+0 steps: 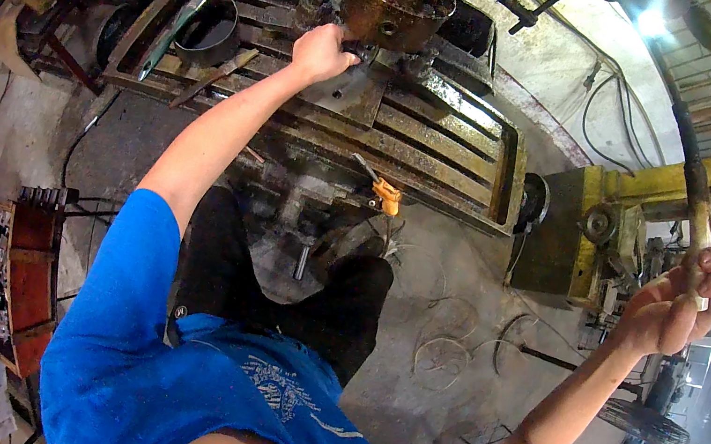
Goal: The person operates a drill press to drill holes into a metal plate. They repeatedly position the plate, lower the drill to create holes, and use a brush to clear metal shavings from the work area.
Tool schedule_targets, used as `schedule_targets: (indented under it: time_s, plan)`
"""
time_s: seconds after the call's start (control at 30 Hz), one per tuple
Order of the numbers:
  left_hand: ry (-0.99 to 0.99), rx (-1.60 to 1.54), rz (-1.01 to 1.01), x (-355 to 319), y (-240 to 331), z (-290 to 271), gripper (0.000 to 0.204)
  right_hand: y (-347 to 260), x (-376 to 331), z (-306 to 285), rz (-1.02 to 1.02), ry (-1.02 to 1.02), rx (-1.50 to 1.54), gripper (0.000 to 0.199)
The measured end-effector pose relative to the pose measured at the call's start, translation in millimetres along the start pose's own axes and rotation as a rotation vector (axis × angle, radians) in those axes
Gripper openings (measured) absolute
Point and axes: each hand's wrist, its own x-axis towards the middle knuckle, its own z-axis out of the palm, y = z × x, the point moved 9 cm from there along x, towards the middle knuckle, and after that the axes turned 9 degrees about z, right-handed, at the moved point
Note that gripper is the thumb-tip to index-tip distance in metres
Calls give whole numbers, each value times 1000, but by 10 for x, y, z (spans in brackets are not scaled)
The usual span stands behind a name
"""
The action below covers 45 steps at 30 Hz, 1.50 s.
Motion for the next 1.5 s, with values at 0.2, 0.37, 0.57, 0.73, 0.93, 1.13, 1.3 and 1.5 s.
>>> schedule_targets:
  time_s: [0.2,0.37,0.57,0.73,0.93,1.13,1.3,1.5]
  plan:
    - [57,-42,75,24,-29,52,35,-25,48,-30,-55,-29,-17,13]
    - [18,-49,24,7,-49,57,36,-9,9,15,-44,-3,-7,13]
    - [51,-70,81,13,-4,70,38,-20,11,-15,-56,-3,-4,12]
    - [28,-41,30,-16,-29,47,38,-4,45,-12,-53,-52,-20,11]
    - [32,-13,16,-10,-48,61,38,-10,24,-10,-51,-55,-9,12]
    - [-9,34,1,-31,19,30,38,88,-273,83,-23,11,-18,12]
    - [38,-22,15,-17,-46,61,37,83,-295,146,-23,51,29,12]
    - [21,-32,12,-9,-25,67,37,87,-266,107,-63,18,3,10]
